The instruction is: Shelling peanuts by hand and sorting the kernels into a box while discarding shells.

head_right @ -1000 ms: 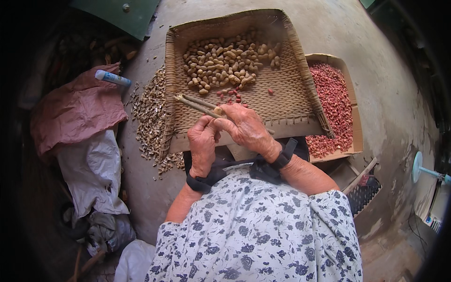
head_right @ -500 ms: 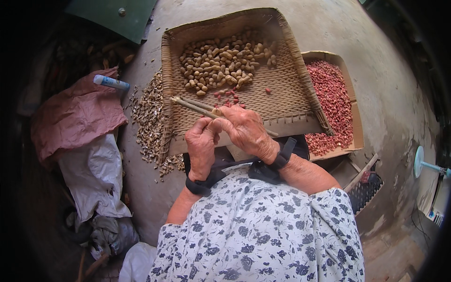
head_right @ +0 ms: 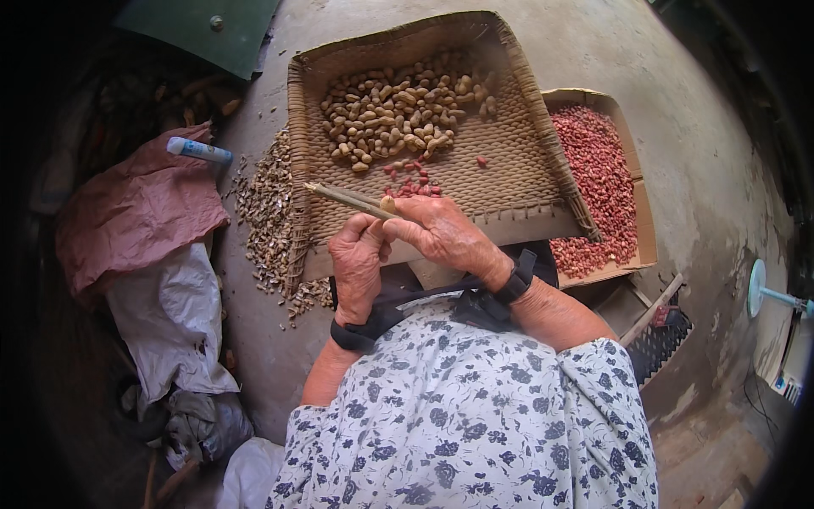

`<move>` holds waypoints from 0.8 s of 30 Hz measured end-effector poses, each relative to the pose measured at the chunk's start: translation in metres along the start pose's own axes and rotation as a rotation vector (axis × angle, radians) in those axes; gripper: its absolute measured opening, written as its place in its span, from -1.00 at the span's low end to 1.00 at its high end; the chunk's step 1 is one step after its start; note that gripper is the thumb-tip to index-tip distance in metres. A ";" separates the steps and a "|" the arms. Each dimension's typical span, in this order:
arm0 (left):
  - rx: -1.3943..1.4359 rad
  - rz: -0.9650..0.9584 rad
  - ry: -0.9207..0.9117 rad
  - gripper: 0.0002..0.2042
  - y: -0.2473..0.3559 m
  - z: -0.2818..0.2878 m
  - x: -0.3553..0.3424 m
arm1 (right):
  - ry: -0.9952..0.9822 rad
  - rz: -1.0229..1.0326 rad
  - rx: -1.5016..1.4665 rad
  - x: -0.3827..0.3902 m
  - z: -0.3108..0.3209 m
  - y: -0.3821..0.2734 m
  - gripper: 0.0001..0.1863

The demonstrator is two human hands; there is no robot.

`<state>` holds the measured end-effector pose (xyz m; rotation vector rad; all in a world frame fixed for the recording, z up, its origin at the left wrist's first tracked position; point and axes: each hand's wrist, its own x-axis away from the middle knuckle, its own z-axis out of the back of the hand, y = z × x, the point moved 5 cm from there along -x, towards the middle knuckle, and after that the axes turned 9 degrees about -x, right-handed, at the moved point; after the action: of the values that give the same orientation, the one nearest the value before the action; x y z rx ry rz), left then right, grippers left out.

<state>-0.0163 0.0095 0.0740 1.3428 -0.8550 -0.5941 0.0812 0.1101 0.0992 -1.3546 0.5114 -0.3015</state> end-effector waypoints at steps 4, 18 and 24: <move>-0.017 -0.004 -0.012 -0.89 -0.002 0.001 0.000 | -0.043 -0.079 0.011 0.000 0.002 -0.001 -0.66; -0.028 0.042 0.025 -0.87 -0.008 -0.001 -0.011 | -0.002 0.009 0.207 -0.001 0.004 0.011 -0.49; -0.094 0.061 0.026 -0.88 -0.004 -0.006 -0.012 | 0.246 -0.063 -0.080 -0.002 0.010 0.007 -0.70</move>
<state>-0.0180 0.0225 0.0679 1.2323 -0.8341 -0.5617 0.0846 0.1208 0.0945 -1.4207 0.6925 -0.5082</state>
